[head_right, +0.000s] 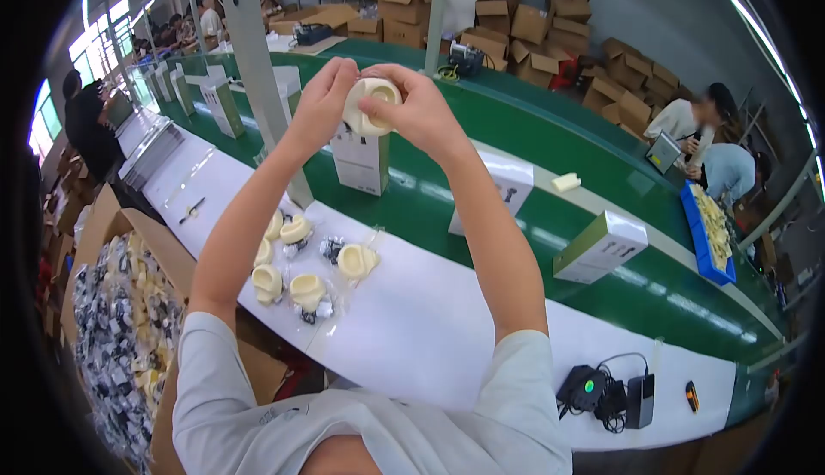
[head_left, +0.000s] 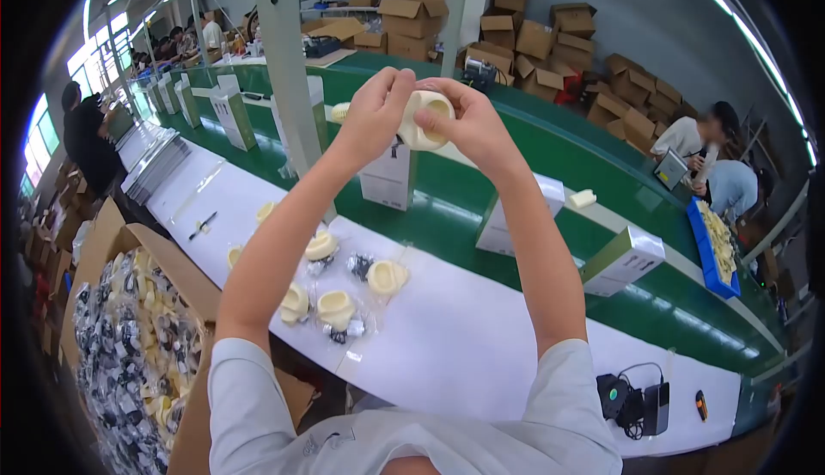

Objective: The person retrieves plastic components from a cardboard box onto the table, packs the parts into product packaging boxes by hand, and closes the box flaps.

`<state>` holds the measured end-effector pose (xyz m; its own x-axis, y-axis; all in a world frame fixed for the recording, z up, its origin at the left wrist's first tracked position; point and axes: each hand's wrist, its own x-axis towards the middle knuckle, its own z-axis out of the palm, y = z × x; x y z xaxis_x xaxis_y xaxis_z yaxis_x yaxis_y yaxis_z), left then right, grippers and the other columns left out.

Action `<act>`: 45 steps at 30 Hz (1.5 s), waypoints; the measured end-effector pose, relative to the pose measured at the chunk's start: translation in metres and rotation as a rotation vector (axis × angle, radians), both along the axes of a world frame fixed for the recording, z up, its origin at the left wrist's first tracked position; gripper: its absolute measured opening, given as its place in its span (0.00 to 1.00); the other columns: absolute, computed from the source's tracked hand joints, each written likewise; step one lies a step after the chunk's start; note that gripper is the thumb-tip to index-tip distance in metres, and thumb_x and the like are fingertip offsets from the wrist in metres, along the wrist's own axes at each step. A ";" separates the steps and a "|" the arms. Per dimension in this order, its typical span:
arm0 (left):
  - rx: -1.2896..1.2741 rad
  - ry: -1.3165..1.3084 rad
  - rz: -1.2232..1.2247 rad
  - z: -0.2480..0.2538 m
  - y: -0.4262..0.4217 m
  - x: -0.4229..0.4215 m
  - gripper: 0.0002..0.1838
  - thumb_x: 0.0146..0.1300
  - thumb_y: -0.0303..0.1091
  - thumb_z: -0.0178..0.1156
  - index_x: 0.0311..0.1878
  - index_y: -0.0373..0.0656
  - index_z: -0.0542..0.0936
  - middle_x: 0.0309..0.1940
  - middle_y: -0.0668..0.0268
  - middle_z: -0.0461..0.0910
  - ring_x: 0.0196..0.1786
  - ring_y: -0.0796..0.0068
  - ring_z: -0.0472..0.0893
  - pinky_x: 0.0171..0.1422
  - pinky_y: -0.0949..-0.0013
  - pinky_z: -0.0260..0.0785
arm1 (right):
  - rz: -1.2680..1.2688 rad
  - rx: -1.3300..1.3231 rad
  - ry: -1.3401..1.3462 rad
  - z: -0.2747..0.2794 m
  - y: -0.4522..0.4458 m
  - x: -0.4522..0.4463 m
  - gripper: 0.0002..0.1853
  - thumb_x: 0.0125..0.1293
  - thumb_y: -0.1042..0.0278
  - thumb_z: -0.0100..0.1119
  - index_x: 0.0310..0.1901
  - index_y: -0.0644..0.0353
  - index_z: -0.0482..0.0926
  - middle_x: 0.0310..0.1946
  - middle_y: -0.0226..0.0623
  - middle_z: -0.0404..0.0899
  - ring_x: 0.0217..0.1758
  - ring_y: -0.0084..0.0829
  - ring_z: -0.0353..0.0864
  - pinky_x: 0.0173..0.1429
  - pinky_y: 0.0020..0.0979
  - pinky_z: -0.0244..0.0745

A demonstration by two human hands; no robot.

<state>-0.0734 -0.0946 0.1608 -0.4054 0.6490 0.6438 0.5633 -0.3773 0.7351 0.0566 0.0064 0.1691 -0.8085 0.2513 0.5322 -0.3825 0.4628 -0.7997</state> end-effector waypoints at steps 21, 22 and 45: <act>0.193 -0.760 -0.161 -0.137 0.092 -0.107 0.17 0.66 0.39 0.39 0.51 0.42 0.71 0.43 0.66 0.76 0.46 0.75 0.74 0.51 0.75 0.65 | -0.912 1.246 -0.173 -0.126 0.003 -0.121 0.17 0.55 0.66 0.54 0.44 0.67 0.72 0.46 0.48 0.73 0.51 0.45 0.72 0.54 0.38 0.67; 0.248 -0.732 -0.164 -0.141 0.095 -0.106 0.16 0.65 0.37 0.41 0.51 0.41 0.70 0.43 0.66 0.76 0.46 0.75 0.74 0.51 0.74 0.65 | -0.911 1.257 -0.168 -0.123 0.003 -0.117 0.17 0.55 0.66 0.54 0.44 0.67 0.72 0.46 0.48 0.73 0.51 0.45 0.72 0.54 0.38 0.67; 0.352 -0.267 -0.135 -0.165 0.078 -0.047 0.14 0.59 0.26 0.57 0.48 0.38 0.72 0.44 0.65 0.75 0.49 0.77 0.73 0.51 0.76 0.65 | -0.680 0.086 0.344 -0.139 0.051 -0.037 0.06 0.56 0.72 0.61 0.35 0.61 0.76 0.35 0.37 0.78 0.40 0.29 0.77 0.43 0.25 0.71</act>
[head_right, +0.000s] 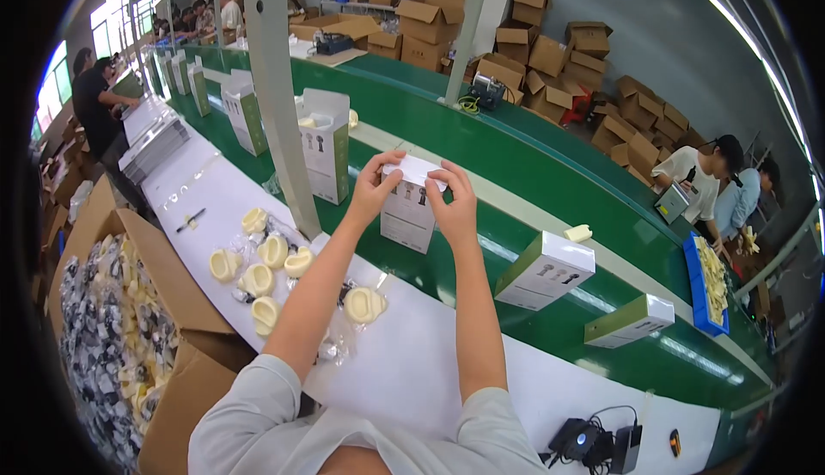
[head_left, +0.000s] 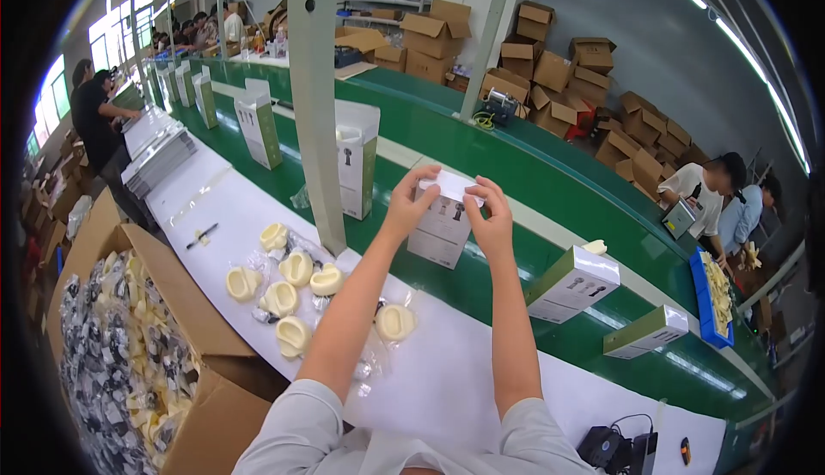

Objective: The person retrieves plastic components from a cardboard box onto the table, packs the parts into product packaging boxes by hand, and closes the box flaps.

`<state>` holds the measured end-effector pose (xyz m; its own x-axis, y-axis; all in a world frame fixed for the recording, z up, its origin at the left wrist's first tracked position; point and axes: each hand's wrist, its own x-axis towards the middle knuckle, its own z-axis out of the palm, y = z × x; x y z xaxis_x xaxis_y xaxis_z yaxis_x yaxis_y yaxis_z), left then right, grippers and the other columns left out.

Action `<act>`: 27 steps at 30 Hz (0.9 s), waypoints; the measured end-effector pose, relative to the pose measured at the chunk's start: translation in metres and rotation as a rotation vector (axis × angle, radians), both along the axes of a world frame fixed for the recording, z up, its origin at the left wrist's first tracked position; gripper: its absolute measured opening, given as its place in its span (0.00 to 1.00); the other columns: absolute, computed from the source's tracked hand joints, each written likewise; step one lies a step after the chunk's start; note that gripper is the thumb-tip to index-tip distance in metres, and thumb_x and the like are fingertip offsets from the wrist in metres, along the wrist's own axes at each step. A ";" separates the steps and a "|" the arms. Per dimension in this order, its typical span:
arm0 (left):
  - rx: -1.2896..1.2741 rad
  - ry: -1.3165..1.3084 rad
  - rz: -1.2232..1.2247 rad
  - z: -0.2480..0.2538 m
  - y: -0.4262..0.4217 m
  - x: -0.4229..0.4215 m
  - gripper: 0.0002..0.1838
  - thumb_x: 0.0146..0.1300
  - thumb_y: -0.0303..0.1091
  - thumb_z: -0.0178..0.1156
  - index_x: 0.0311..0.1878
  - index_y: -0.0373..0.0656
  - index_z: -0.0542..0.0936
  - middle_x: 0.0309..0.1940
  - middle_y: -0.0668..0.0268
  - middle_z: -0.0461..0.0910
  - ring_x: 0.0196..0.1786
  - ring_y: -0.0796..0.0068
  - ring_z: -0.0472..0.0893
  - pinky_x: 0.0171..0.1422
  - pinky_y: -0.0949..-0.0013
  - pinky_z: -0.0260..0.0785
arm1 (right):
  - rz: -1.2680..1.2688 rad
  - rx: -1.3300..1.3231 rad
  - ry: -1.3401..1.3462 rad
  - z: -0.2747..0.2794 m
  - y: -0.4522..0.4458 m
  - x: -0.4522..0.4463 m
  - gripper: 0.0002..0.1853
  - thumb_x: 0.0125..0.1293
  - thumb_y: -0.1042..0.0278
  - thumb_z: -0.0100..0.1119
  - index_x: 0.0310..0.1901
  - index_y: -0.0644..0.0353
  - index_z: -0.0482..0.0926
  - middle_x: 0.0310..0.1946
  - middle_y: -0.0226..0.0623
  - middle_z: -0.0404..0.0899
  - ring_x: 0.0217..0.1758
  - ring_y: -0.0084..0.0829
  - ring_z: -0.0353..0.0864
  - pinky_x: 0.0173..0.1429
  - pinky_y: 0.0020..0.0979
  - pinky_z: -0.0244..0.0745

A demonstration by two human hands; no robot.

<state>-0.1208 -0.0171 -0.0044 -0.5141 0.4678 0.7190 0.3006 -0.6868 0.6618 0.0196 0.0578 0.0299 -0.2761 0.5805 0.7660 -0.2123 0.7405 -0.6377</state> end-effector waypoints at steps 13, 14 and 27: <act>0.029 0.008 -0.036 -0.014 0.009 0.017 0.13 0.55 0.28 0.62 0.43 0.39 0.74 0.52 0.59 0.74 0.54 0.67 0.73 0.60 0.70 0.63 | 0.003 0.156 -0.138 -0.016 0.011 0.025 0.06 0.58 0.73 0.61 0.35 0.63 0.75 0.48 0.40 0.77 0.47 0.27 0.76 0.48 0.27 0.72; 0.045 0.055 -0.060 -0.018 0.012 0.016 0.13 0.56 0.27 0.62 0.44 0.40 0.74 0.53 0.58 0.73 0.55 0.68 0.73 0.59 0.68 0.65 | -0.038 0.245 -0.105 -0.024 0.005 0.029 0.06 0.59 0.73 0.61 0.35 0.63 0.76 0.48 0.40 0.77 0.47 0.27 0.76 0.48 0.27 0.72; -1.574 0.684 0.610 0.137 -0.440 -0.017 0.17 0.57 0.43 0.54 0.39 0.37 0.79 0.35 0.54 0.79 0.42 0.56 0.78 0.48 0.59 0.70 | -0.264 0.742 -0.597 0.069 -0.085 0.013 0.08 0.62 0.67 0.54 0.36 0.64 0.76 0.50 0.46 0.74 0.56 0.43 0.70 0.58 0.40 0.63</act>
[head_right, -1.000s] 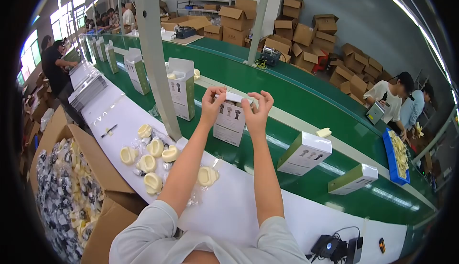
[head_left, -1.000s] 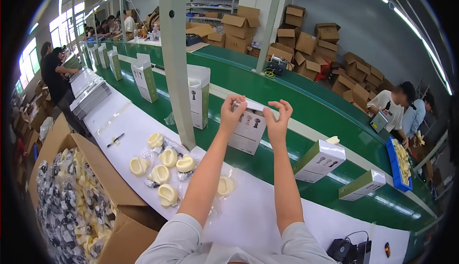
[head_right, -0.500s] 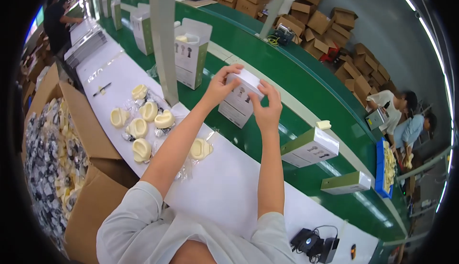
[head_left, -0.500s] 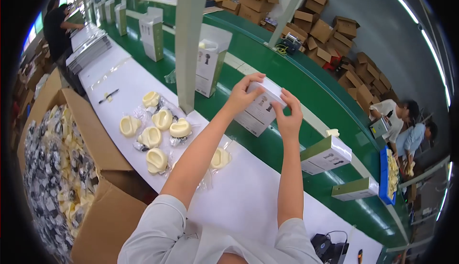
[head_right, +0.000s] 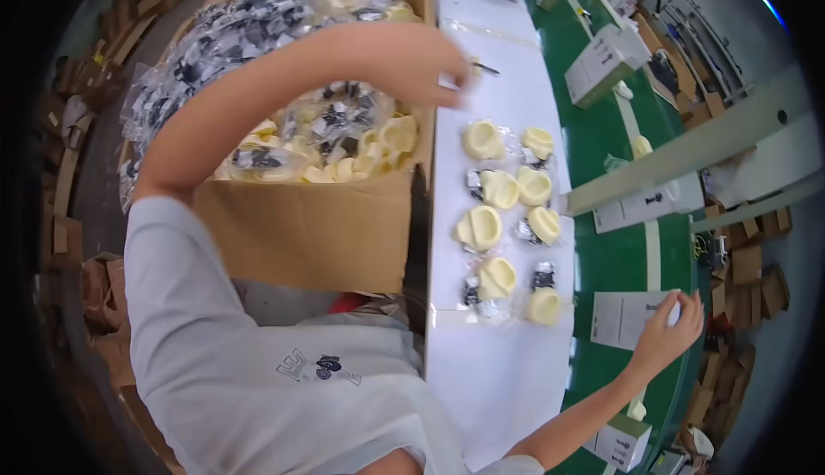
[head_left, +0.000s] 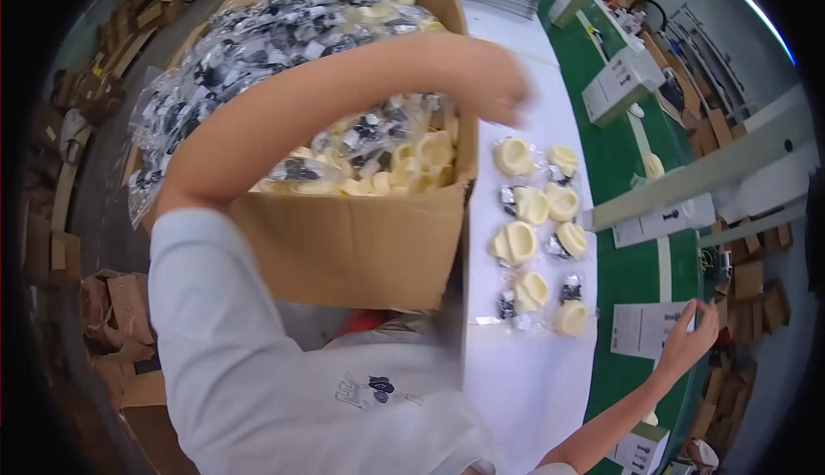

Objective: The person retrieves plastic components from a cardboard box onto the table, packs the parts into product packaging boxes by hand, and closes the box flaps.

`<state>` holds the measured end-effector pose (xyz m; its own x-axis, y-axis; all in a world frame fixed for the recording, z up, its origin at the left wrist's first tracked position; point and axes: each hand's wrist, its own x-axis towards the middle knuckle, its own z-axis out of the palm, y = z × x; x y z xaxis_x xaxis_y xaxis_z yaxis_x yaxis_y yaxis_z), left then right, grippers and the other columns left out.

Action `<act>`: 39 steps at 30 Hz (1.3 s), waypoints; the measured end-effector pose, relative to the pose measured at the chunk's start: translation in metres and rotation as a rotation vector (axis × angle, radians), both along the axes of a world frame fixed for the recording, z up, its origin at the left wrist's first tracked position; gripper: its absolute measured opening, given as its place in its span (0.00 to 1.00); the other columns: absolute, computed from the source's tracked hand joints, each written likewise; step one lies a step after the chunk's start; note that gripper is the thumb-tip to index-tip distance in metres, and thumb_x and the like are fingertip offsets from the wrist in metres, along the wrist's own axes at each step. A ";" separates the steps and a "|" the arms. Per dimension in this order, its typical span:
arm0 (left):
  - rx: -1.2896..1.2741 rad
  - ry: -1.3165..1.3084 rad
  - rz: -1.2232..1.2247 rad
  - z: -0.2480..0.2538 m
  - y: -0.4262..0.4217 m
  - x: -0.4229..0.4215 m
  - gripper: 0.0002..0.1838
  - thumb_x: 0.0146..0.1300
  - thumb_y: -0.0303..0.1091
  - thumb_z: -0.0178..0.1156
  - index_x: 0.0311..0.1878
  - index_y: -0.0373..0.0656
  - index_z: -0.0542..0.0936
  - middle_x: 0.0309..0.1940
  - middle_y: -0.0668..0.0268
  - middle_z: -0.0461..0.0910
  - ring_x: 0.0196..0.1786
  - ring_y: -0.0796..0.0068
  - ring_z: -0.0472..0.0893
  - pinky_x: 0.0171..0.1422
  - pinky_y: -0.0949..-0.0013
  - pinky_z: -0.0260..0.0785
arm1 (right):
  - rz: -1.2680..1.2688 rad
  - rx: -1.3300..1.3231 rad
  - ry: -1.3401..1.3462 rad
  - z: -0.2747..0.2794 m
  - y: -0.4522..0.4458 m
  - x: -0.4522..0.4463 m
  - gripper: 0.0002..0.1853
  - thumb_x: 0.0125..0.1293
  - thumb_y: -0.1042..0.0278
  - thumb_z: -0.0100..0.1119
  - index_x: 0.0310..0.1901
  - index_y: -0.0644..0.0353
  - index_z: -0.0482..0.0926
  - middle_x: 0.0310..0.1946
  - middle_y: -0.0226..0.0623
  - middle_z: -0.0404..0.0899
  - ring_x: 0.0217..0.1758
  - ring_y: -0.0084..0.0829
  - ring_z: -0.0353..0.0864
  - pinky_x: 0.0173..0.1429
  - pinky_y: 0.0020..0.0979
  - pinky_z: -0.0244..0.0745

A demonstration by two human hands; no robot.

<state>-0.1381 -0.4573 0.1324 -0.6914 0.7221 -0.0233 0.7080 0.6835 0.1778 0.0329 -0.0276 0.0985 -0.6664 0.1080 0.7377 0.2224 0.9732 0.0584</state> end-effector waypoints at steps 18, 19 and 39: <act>0.344 -0.043 0.579 -0.084 -0.234 0.009 0.12 0.58 0.35 0.56 0.38 0.35 0.72 0.31 0.56 0.77 0.41 0.54 0.76 0.50 0.62 0.65 | 1.342 0.134 -0.696 -0.166 -0.502 -0.210 0.14 0.51 0.66 0.56 0.42 0.55 0.79 0.36 0.47 0.79 0.42 0.47 0.79 0.46 0.42 0.74; 0.408 -0.146 0.559 -0.082 -0.233 0.011 0.14 0.57 0.35 0.57 0.42 0.35 0.71 0.31 0.56 0.77 0.41 0.54 0.76 0.51 0.62 0.64 | 1.304 0.136 -0.824 -0.155 -0.501 -0.216 0.13 0.51 0.67 0.56 0.39 0.57 0.80 0.36 0.47 0.80 0.41 0.47 0.79 0.45 0.41 0.75; 0.877 0.010 0.483 -0.036 -0.131 0.029 0.07 0.63 0.32 0.53 0.35 0.39 0.76 0.23 0.73 0.73 0.27 0.85 0.70 0.33 0.78 0.63 | 1.558 -1.000 -0.520 0.015 -0.280 -0.115 0.10 0.56 0.72 0.56 0.40 0.59 0.77 0.38 0.36 0.73 0.40 0.31 0.73 0.45 0.25 0.67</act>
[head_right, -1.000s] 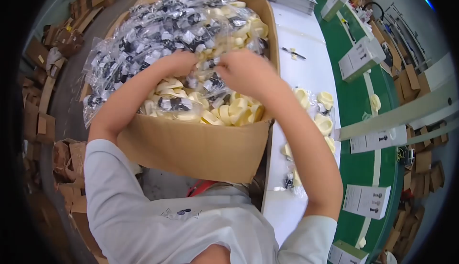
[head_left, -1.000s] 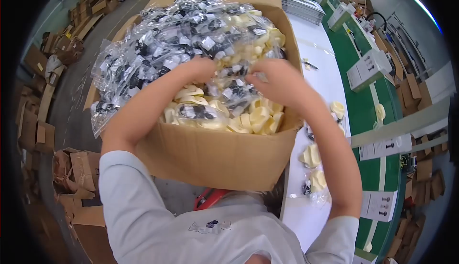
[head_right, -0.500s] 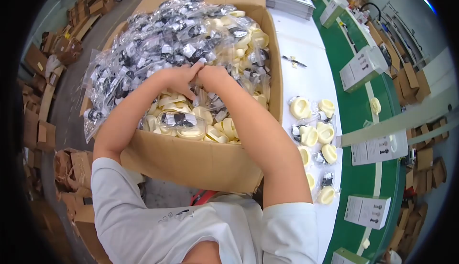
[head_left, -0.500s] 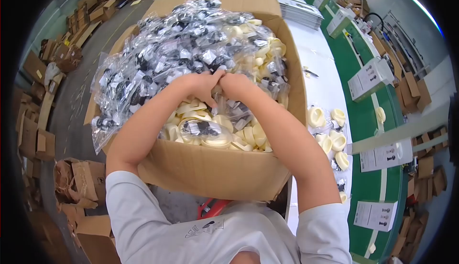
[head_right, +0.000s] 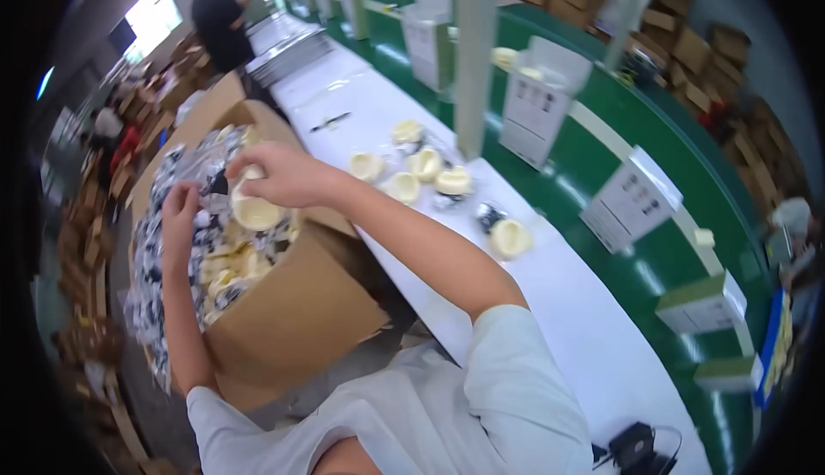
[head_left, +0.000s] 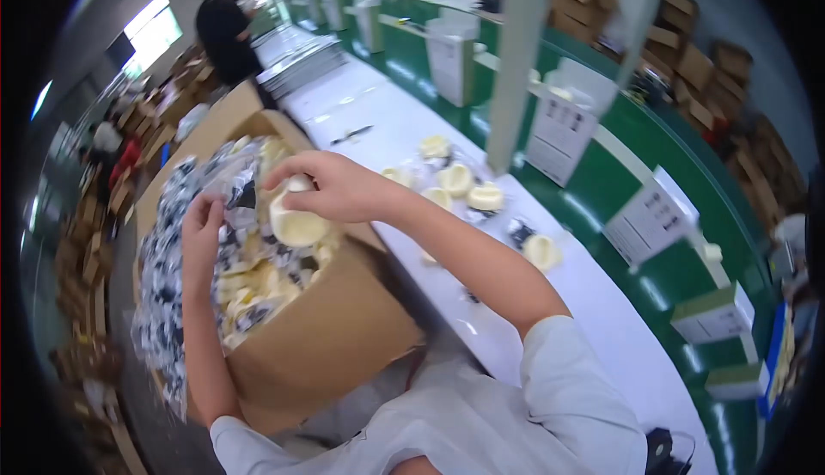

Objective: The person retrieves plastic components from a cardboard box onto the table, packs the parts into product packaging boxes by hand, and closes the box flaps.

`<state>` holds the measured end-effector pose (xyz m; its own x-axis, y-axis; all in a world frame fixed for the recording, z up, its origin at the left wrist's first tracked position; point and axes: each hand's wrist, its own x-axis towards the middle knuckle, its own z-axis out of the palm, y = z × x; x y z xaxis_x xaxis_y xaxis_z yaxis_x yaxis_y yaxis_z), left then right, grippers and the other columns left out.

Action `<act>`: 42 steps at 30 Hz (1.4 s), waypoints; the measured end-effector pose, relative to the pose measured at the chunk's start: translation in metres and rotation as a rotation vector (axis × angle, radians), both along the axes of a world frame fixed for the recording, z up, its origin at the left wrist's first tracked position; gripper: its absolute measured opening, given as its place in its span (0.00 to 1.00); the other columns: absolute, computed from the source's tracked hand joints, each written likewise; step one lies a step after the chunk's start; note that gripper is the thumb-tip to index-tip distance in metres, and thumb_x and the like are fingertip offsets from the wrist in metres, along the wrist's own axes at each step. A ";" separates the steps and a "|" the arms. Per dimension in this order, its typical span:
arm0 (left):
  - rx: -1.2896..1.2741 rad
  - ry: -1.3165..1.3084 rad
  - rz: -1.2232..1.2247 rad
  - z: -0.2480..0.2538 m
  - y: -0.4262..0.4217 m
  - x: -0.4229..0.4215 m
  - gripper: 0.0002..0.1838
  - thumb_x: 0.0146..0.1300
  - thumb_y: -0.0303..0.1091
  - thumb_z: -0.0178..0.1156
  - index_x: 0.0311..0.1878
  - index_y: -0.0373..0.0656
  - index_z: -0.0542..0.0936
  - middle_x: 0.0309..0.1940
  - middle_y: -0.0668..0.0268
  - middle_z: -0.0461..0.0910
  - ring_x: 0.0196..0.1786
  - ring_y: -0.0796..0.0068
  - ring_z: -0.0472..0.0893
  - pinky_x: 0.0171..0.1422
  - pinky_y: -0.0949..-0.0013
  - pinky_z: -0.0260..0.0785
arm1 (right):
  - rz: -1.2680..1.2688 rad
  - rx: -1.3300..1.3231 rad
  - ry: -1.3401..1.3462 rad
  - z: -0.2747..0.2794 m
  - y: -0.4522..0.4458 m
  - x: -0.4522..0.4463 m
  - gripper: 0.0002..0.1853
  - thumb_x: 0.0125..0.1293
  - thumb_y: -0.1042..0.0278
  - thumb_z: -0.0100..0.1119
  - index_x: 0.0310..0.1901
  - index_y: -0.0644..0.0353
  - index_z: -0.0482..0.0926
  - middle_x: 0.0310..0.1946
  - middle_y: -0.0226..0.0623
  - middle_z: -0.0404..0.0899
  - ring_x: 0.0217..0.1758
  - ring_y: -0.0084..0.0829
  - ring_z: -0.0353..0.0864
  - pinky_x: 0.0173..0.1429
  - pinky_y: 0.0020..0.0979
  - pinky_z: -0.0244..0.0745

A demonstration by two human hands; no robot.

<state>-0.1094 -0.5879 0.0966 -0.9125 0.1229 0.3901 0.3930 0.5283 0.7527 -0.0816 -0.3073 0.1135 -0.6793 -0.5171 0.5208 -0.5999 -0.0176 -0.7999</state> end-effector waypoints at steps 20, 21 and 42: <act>0.511 0.252 -0.537 0.000 0.538 -0.073 0.20 0.53 0.32 0.60 0.49 0.36 0.73 0.39 0.61 0.78 0.44 0.72 0.78 0.52 0.69 0.67 | -1.370 0.185 0.456 0.014 0.353 0.033 0.16 0.53 0.77 0.60 0.45 0.60 0.73 0.38 0.37 0.76 0.42 0.32 0.76 0.45 0.30 0.70; 0.549 0.046 -0.585 -0.014 0.547 -0.078 0.21 0.51 0.31 0.61 0.50 0.36 0.72 0.40 0.60 0.78 0.45 0.71 0.77 0.53 0.69 0.67 | -1.331 0.275 0.464 0.003 0.354 0.025 0.16 0.53 0.75 0.60 0.45 0.60 0.73 0.39 0.40 0.76 0.43 0.36 0.77 0.45 0.32 0.70; 0.792 -0.686 -0.824 -0.061 0.561 -0.035 0.19 0.57 0.36 0.52 0.52 0.41 0.72 0.40 0.63 0.75 0.41 0.75 0.73 0.45 0.71 0.65 | -1.679 1.270 0.391 -0.070 0.325 0.069 0.17 0.52 0.62 0.61 0.42 0.60 0.74 0.33 0.39 0.75 0.39 0.37 0.76 0.46 0.27 0.66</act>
<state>-0.1448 -0.0272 0.0356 -0.7211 0.6846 0.1067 -0.1951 -0.3484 0.9168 -0.0124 0.0181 0.0439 -0.7214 0.2130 0.6589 0.4347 0.8799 0.1916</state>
